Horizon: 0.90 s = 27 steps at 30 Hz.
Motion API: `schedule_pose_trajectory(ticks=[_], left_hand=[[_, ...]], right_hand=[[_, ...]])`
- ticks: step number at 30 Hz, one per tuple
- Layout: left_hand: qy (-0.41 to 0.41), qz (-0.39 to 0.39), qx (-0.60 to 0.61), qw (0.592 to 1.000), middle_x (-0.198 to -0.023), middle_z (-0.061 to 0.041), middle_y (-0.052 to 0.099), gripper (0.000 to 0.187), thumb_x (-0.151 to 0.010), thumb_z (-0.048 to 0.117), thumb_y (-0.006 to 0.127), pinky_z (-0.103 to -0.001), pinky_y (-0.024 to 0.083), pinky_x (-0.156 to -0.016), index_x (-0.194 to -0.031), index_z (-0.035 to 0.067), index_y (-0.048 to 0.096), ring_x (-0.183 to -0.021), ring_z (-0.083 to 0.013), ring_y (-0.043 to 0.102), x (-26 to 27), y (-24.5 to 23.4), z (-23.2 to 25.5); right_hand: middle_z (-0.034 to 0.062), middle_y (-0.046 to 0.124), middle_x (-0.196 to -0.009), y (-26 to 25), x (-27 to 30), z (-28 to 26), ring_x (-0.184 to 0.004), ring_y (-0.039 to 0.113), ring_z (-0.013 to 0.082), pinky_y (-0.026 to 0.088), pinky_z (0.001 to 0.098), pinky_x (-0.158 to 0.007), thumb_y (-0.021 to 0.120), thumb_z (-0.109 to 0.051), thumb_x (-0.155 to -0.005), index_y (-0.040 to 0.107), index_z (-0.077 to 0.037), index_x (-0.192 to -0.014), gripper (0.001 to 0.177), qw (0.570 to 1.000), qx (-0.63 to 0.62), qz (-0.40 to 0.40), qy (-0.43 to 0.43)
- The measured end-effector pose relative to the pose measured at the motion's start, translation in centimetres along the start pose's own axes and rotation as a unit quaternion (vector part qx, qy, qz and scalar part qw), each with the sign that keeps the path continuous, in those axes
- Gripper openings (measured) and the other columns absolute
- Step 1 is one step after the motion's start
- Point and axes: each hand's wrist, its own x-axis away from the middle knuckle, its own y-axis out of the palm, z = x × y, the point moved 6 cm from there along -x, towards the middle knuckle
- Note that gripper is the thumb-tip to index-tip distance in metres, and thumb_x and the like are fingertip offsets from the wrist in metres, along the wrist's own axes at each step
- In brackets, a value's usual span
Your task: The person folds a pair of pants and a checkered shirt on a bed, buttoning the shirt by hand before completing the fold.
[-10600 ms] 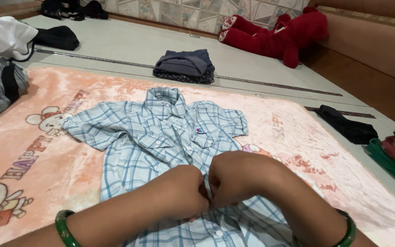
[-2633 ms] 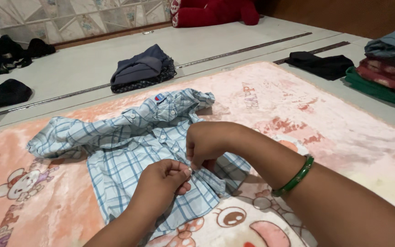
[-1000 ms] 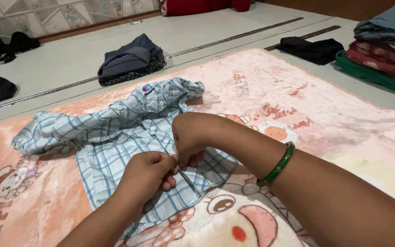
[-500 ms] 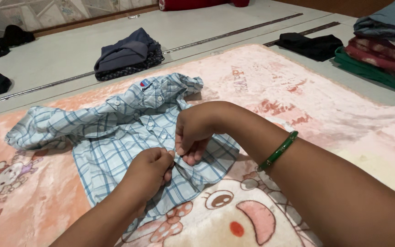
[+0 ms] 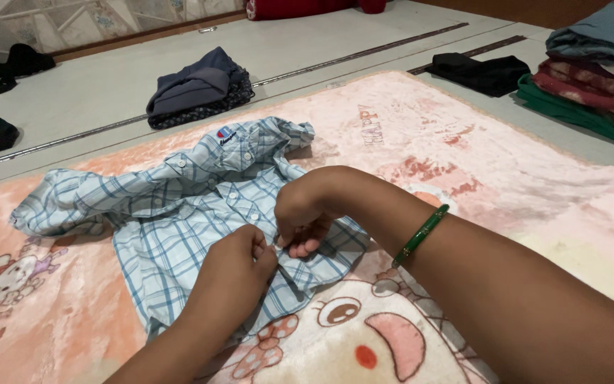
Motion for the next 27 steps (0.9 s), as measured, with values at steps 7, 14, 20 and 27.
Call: schedule_pose_trajectory(ticks=[7, 14, 20, 27], left_hand=[[0.019, 0.042, -0.056, 0.997, -0.079, -0.012, 0.077, 0.017, -0.079, 0.016, 0.074, -0.038, 0.057, -0.069, -0.089, 0.002, 0.071, -0.073, -0.0269, 0.076, 0.6, -1.5, 1.1], [0.057, 0.064, -0.061, 0.994, -0.079, -0.012, 0.074, 0.021, -0.084, 0.021, 0.072, -0.040, 0.055, -0.070, -0.092, 0.002, 0.070, -0.074, -0.0291, 0.073, 0.7, -2.2, 1.2], [0.004, 0.025, -0.109, 0.994, -0.074, -0.011, 0.074, 0.021, -0.082, 0.026, 0.077, -0.039, 0.055, -0.067, -0.085, 0.005, 0.073, -0.069, -0.0267, 0.072, 1.5, -3.4, 1.8], [0.002, -0.044, -0.131, 0.990, -0.069, -0.006, 0.071, 0.032, -0.073, 0.033, 0.090, -0.034, 0.053, -0.061, -0.079, 0.006, 0.074, -0.064, -0.0181, 0.067, 1.1, -4.0, 1.6]], right_hand=[[0.0083, 0.076, -0.074, 0.0, 0.2, -0.5, -0.059, 0.068, 0.0125, 0.058, 0.0248, -0.056, 0.079, -0.014, -0.085, 0.077, 0.003, -0.084, 0.017, 0.997, 0.070, 0.032, -0.020], [0.0062, 0.077, -0.071, -1.0, 3.3, -2.4, -0.060, 0.071, 0.0109, 0.059, 0.0250, -0.057, 0.087, -0.022, -0.077, 0.078, -0.004, -0.082, 0.020, 0.977, 0.150, 0.122, -0.086], [0.0013, 0.079, -0.079, -0.5, 5.0, -3.0, -0.069, 0.074, 0.0101, 0.062, 0.0257, -0.065, 0.086, -0.017, -0.073, 0.080, -0.009, -0.084, 0.015, 0.978, 0.159, 0.072, -0.115], [-0.0007, 0.079, -0.081, 0.2, 5.0, -2.5, -0.075, 0.072, 0.0092, 0.058, 0.0259, -0.069, 0.088, -0.017, -0.070, 0.080, -0.011, -0.086, 0.019, 0.973, 0.203, -0.004, -0.106]])
